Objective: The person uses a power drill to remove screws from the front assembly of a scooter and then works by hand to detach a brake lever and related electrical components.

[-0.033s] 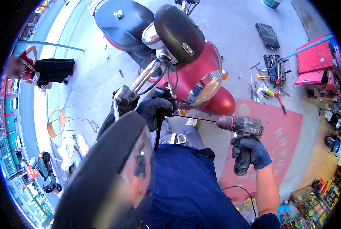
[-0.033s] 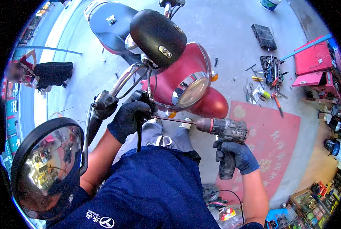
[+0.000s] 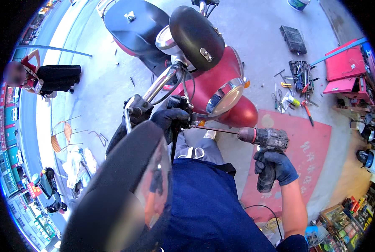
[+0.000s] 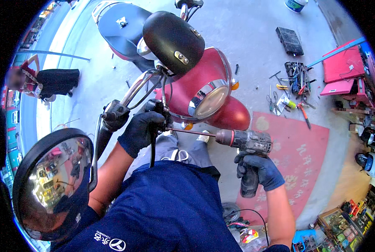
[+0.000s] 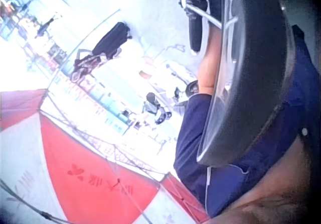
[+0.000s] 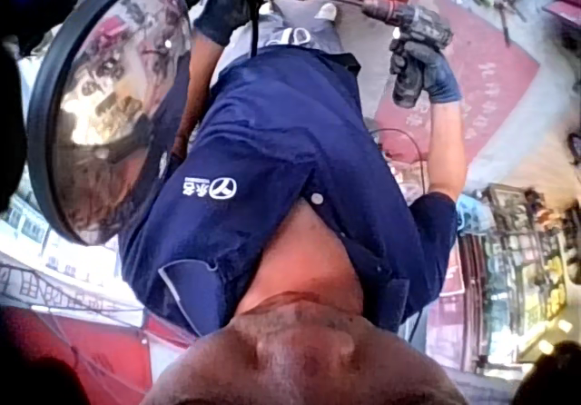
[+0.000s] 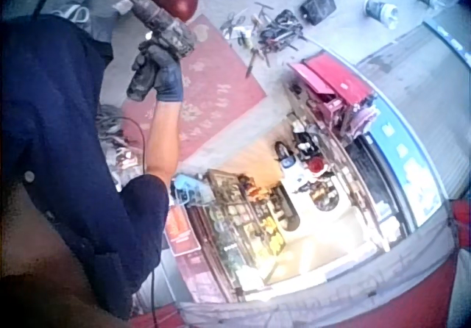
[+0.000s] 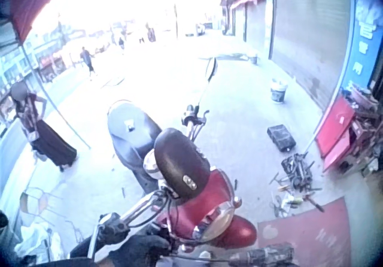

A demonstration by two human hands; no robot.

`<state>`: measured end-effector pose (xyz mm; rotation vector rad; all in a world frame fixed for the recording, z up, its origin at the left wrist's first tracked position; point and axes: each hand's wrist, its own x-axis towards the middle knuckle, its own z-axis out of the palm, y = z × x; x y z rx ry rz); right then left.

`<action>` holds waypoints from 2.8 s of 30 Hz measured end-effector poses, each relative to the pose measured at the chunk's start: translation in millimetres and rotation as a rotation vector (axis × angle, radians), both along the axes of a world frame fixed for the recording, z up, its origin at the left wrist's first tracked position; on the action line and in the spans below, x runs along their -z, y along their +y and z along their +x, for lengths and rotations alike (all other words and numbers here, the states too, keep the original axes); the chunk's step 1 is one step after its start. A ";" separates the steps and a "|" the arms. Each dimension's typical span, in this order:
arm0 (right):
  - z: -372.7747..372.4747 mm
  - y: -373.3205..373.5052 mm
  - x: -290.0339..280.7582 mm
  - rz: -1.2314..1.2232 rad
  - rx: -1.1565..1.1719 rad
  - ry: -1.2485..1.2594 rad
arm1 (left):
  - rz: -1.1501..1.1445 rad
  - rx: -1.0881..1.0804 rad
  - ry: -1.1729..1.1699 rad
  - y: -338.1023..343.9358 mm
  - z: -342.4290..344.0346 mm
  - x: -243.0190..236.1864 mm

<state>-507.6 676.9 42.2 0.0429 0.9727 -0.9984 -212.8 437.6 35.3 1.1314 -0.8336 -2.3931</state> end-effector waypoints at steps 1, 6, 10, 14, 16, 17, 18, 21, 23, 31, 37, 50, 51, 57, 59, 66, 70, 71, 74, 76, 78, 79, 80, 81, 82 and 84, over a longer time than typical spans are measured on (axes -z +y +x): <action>-3.7 -1.4 -0.3 -0.025 -0.014 0.024 | -0.013 -0.008 0.001 0.8 -1.8 -0.3; -14.0 -9.4 -4.0 -0.081 -0.099 0.124 | -0.095 0.003 0.061 4.0 11.4 25.0; -17.2 -8.6 -6.6 -0.057 -0.093 0.153 | -0.459 0.126 0.020 0.6 4.3 18.2; -10.6 -9.1 -13.5 -0.065 -0.075 0.155 | -0.783 0.269 -0.022 -1.1 10.9 20.4; -9.4 -9.7 -14.6 -0.073 -0.083 0.170 | -0.759 0.299 -0.039 -1.3 13.5 21.4; -8.9 -9.5 -15.1 -0.072 -0.086 0.187 | -0.746 0.315 -0.047 -1.4 14.8 22.6; -8.4 -9.4 -15.7 -0.072 -0.089 0.204 | -0.830 0.335 -0.035 -4.3 17.6 29.2; -7.6 -9.9 -20.0 -0.072 -0.106 0.235 | -0.849 0.311 -0.042 -3.9 16.1 29.1; -6.0 -10.6 -21.8 -0.070 -0.088 0.246 | -0.768 0.282 -0.042 -3.1 14.1 23.5; -7.6 -8.1 -20.2 -0.091 -0.097 0.292 | -0.619 0.238 0.061 -4.1 6.8 10.1; -7.6 -8.6 -24.6 -0.039 -0.117 0.294 | -0.814 0.282 0.089 -6.9 5.3 10.0; 3.0 1.5 -10.5 -0.042 -0.074 0.130 | -0.343 0.237 0.088 -8.7 5.3 3.8; 5.3 2.7 -7.5 -0.047 -0.059 0.107 | -0.267 0.212 0.094 -8.7 7.0 6.6; 16.3 9.7 6.0 -0.057 -0.020 -0.052 | -0.836 0.328 0.062 -3.7 18.2 18.7; 18.8 11.9 10.6 -0.064 -0.038 -0.090 | -0.715 0.293 0.063 -2.9 19.7 23.3; 26.3 12.8 11.1 -0.063 -0.030 -0.020 | -0.216 0.099 0.023 -4.1 11.7 8.6; 28.9 8.5 -3.8 -0.087 -0.117 0.242 | -0.274 0.124 0.061 0.9 22.8 16.8; 30.5 9.6 -4.5 -0.104 -0.145 0.358 | -0.270 0.123 0.078 0.7 27.9 23.7; 33.3 11.0 -11.4 -0.169 -0.232 0.665 | -0.286 0.132 0.084 -0.5 36.2 35.6; 26.9 16.9 -5.3 -0.232 -0.281 0.692 | -0.270 0.117 0.063 -1.6 34.7 32.1; 23.6 20.5 -7.2 -0.163 -0.313 0.703 | -0.115 0.002 0.123 0.9 27.7 19.6; 19.4 23.0 -5.0 -0.320 -0.391 0.869 | 0.011 -0.085 0.205 3.9 16.6 -1.5; 12.5 26.7 -1.1 -0.478 -0.469 1.033 | 0.011 -0.069 0.220 3.0 16.4 -0.1; 8.5 29.1 1.1 -0.640 -0.545 1.195 | 0.010 -0.053 0.235 1.1 17.2 3.5; 9.7 24.5 -4.4 -0.672 -0.543 1.239 | 0.010 -0.043 0.249 1.0 19.6 6.6; 12.3 8.4 -29.2 -0.725 -0.531 1.331 | -0.028 -0.036 0.219 -0.4 18.3 2.1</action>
